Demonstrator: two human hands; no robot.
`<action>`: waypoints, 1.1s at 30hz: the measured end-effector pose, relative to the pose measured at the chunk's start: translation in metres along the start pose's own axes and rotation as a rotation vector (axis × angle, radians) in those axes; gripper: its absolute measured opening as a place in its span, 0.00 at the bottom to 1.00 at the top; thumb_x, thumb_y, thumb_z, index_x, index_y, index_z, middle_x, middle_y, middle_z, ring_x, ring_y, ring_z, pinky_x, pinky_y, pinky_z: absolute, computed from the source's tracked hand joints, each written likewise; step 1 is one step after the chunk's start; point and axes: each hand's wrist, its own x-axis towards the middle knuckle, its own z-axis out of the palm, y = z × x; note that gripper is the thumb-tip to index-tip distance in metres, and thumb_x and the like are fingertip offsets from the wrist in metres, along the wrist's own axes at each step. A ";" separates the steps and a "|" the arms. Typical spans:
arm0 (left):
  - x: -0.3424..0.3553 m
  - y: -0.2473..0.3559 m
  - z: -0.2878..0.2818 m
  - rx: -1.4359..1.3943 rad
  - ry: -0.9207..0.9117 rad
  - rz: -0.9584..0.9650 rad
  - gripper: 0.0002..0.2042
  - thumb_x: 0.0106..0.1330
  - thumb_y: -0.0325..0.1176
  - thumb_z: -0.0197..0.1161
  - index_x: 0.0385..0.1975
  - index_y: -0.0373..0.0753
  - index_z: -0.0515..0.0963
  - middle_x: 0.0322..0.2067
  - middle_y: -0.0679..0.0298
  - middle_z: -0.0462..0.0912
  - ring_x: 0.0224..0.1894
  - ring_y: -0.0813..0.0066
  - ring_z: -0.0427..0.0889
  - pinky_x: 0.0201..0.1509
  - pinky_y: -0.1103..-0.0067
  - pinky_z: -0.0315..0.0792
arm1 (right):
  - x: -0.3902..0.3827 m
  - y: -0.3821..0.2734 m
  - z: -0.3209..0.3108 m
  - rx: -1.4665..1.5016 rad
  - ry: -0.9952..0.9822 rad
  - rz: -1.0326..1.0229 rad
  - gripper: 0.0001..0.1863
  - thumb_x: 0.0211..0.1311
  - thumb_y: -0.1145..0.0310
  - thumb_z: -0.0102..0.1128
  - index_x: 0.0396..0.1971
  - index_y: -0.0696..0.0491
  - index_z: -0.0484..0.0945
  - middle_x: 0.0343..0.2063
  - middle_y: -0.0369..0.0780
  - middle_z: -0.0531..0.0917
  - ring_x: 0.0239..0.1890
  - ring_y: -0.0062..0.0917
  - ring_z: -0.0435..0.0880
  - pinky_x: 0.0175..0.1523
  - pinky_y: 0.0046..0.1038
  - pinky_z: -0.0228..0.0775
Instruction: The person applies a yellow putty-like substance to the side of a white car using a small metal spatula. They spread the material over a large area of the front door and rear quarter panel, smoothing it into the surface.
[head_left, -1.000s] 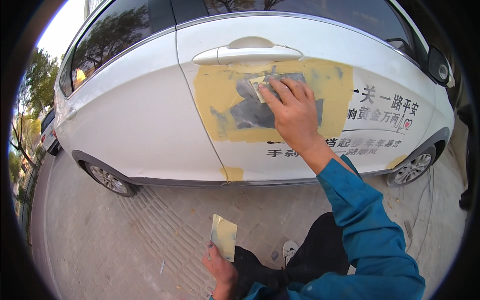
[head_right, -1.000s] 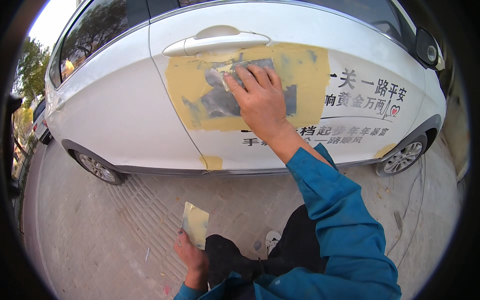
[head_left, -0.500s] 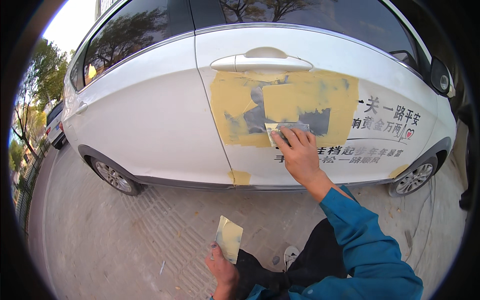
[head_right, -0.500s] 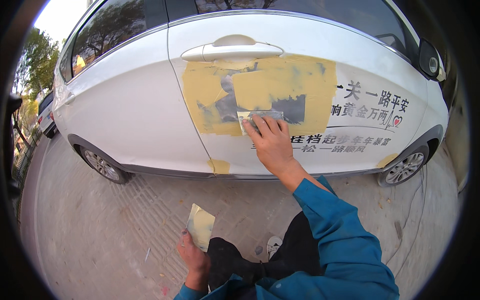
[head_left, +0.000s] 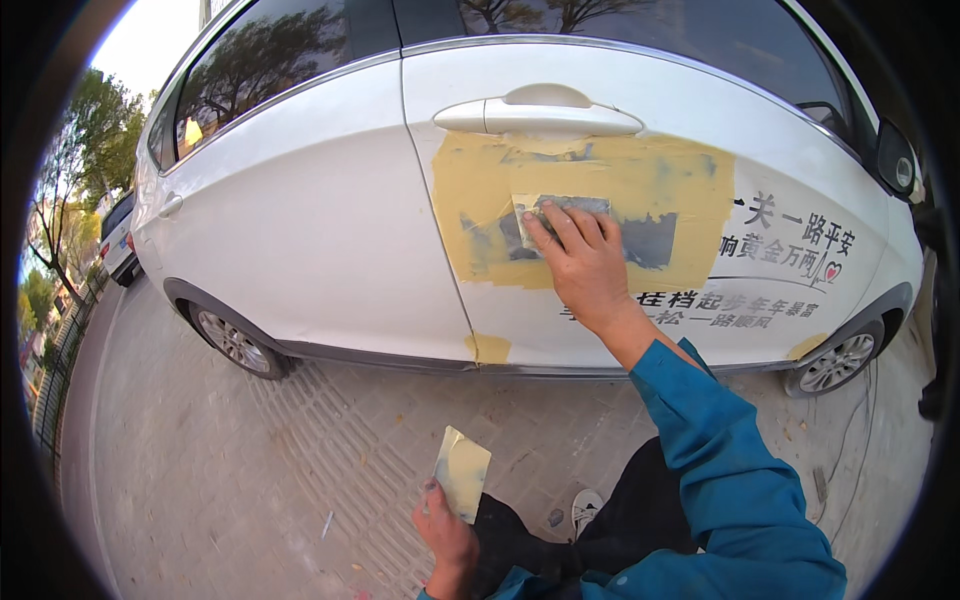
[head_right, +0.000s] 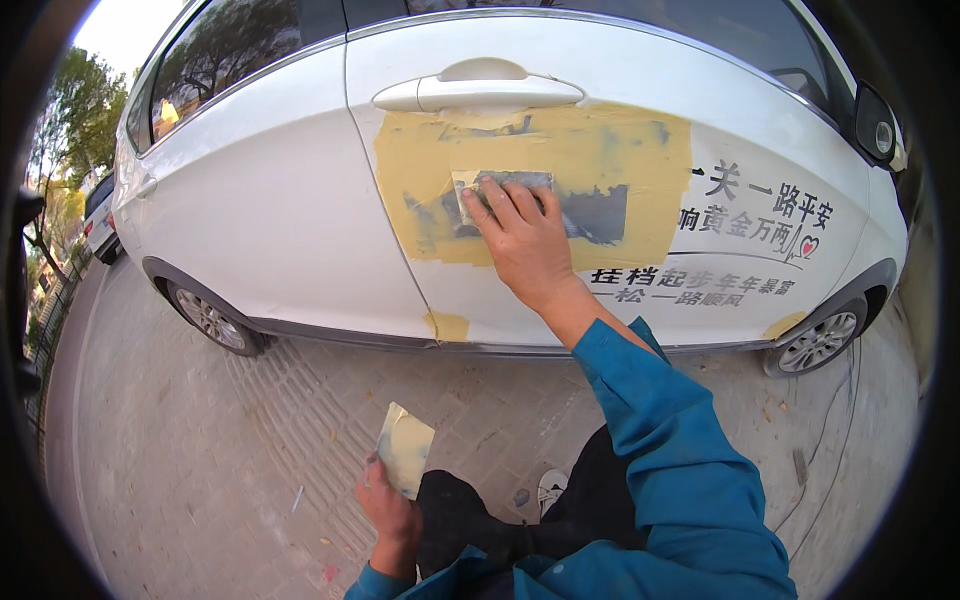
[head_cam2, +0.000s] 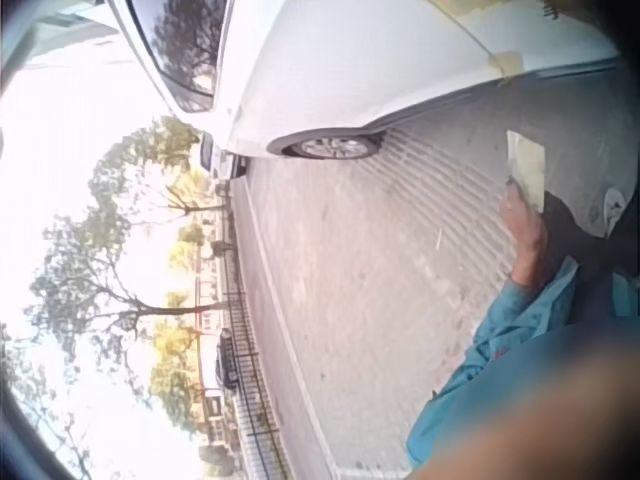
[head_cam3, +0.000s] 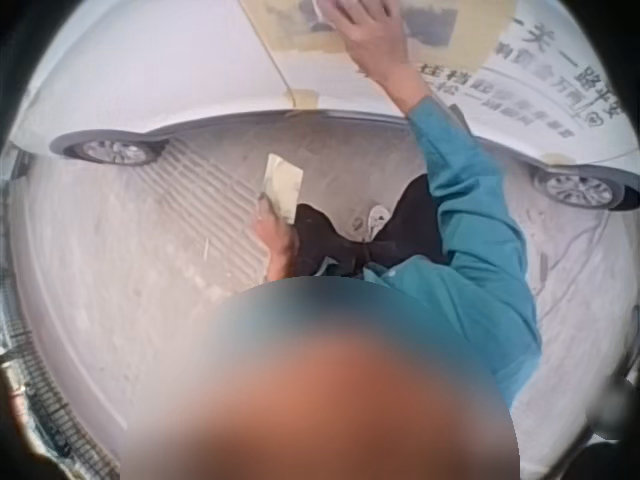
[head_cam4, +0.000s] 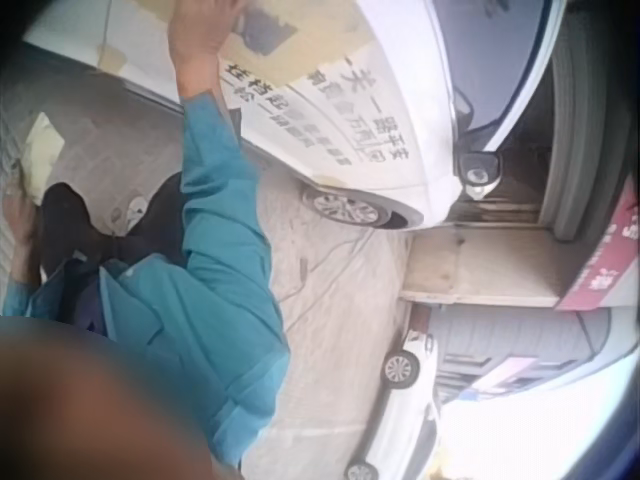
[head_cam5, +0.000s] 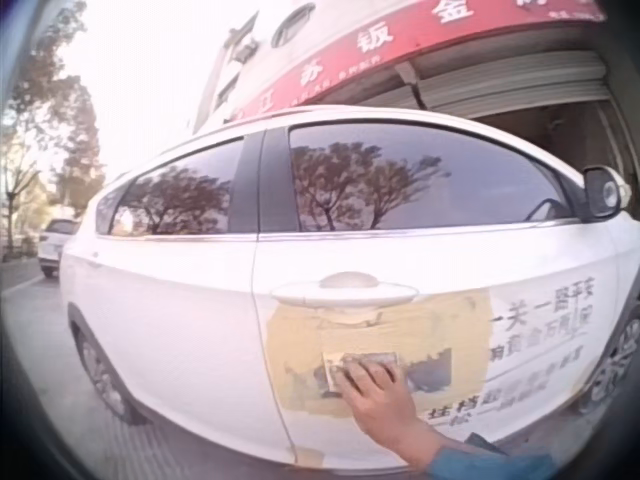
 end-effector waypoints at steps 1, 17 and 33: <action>0.001 -0.001 0.001 0.001 0.000 -0.003 0.24 0.84 0.47 0.56 0.50 0.25 0.83 0.42 0.59 0.88 0.41 0.75 0.86 0.47 0.78 0.78 | -0.012 -0.002 0.003 0.005 -0.028 -0.003 0.28 0.62 0.79 0.63 0.63 0.46 0.84 0.62 0.37 0.81 0.60 0.33 0.78 0.65 0.43 0.66; -0.004 0.006 -0.012 -0.053 -0.034 0.022 0.23 0.84 0.45 0.56 0.52 0.24 0.83 0.44 0.58 0.88 0.43 0.75 0.86 0.49 0.77 0.78 | 0.012 -0.024 -0.018 0.086 0.008 -0.048 0.25 0.60 0.78 0.63 0.59 0.51 0.85 0.60 0.39 0.83 0.58 0.33 0.78 0.63 0.41 0.67; 0.000 0.009 -0.012 -0.014 -0.020 -0.004 0.24 0.85 0.46 0.55 0.50 0.25 0.83 0.43 0.58 0.88 0.42 0.73 0.87 0.48 0.77 0.79 | -0.066 -0.035 0.018 0.091 -0.173 -0.140 0.26 0.64 0.74 0.61 0.63 0.53 0.82 0.64 0.39 0.81 0.58 0.31 0.77 0.62 0.37 0.67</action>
